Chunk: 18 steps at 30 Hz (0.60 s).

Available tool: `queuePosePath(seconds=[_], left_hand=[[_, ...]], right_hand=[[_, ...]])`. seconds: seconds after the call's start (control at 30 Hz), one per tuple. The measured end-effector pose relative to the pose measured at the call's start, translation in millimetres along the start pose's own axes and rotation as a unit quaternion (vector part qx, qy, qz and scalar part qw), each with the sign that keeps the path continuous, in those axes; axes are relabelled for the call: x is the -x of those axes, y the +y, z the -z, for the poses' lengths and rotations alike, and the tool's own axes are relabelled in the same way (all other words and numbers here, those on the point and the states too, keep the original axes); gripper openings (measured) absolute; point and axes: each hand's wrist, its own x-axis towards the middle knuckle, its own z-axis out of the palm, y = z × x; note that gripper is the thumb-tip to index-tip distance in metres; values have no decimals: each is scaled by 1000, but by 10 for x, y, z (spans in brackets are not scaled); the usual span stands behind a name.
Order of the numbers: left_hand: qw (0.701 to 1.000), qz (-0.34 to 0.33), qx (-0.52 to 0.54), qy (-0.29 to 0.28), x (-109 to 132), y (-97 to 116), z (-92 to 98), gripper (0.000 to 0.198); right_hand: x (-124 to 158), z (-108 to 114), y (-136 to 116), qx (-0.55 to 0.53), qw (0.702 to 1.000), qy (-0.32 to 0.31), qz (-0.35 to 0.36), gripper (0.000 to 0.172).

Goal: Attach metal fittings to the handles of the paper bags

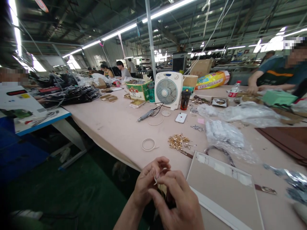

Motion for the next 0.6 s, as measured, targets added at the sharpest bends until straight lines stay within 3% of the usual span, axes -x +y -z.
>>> queuePosePath(seconds=[0.1, 0.2, 0.43, 0.6], left_hand=[[999, -15, -34, -13, -9, -3, 14, 29], [999, -17, -24, -15, 1, 11, 22, 31], [993, -29, 110, 24, 73, 41, 87, 29], [971, -82, 216, 69, 109, 242, 233, 27]], right_hand=[[-5, -4, 0, -19, 1000, 1, -21, 5], [12, 1, 7, -47, 996, 0, -74, 13], [83, -37, 121, -117, 966, 20, -229, 33], [279, -42, 322, -157, 941, -30, -298, 39]])
